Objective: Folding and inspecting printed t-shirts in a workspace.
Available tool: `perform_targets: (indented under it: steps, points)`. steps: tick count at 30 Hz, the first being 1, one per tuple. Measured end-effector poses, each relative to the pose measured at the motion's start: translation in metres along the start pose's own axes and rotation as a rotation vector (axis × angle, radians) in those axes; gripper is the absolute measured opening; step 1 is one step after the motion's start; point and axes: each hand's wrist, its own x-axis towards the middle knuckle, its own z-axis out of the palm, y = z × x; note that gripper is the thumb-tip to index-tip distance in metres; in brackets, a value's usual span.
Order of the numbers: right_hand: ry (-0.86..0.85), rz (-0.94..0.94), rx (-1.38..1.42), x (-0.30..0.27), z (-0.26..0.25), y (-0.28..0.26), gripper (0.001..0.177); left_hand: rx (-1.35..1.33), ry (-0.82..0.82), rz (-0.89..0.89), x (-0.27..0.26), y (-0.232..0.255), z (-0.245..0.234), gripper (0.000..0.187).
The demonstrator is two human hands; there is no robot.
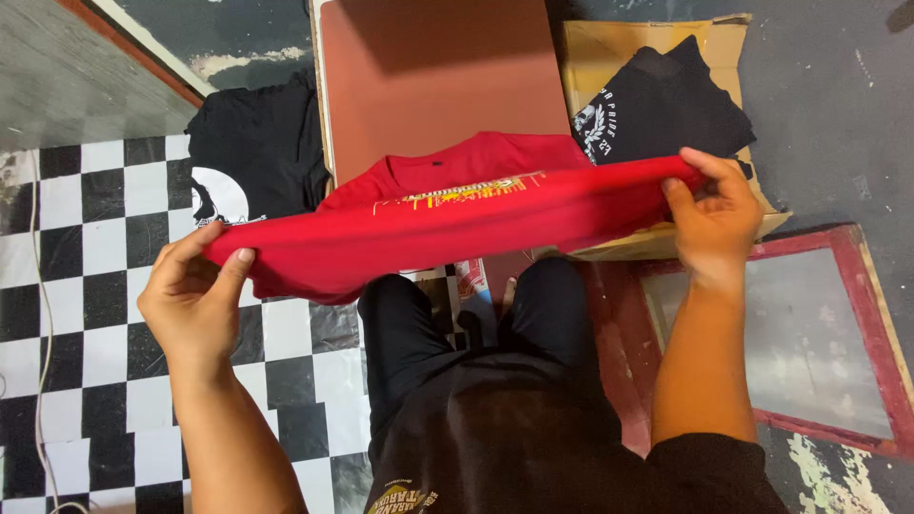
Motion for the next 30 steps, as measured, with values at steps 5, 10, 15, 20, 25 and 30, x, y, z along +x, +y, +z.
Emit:
perform_targets:
  steps: [5, 10, 15, 20, 25, 30]
  points:
    - [-0.022, -0.275, -0.115, 0.005, -0.007, 0.013, 0.017, 0.062, 0.130, 0.215, 0.005, -0.037, -0.011, 0.013]
    - [0.010, 0.181, 0.133, 0.027, 0.008, 0.041, 0.015, -0.037, 0.117, 0.036, 0.027, -0.019, 0.012, 0.007]
    - [-0.137, 0.156, 0.341, 0.027, 0.023, 0.027, 0.015, -0.211, 0.107, -0.120, 0.032, -0.058, 0.016, 0.013]
    - [-0.100, 0.149, 0.252, 0.026, 0.065, 0.022, 0.015, -0.134, 0.070, -0.142, 0.031, -0.045, 0.060, 0.016]
    - [-0.209, 0.145, 0.135, -0.022, 0.171, -0.024, 0.017, -0.405, -0.211, -0.136, -0.005, -0.013, 0.158, 0.015]
    - [-0.344, 0.191, 0.379, -0.045, 0.193, -0.043, 0.027, -0.378, -0.286, -0.223, -0.022, 0.004, 0.177, 0.023]
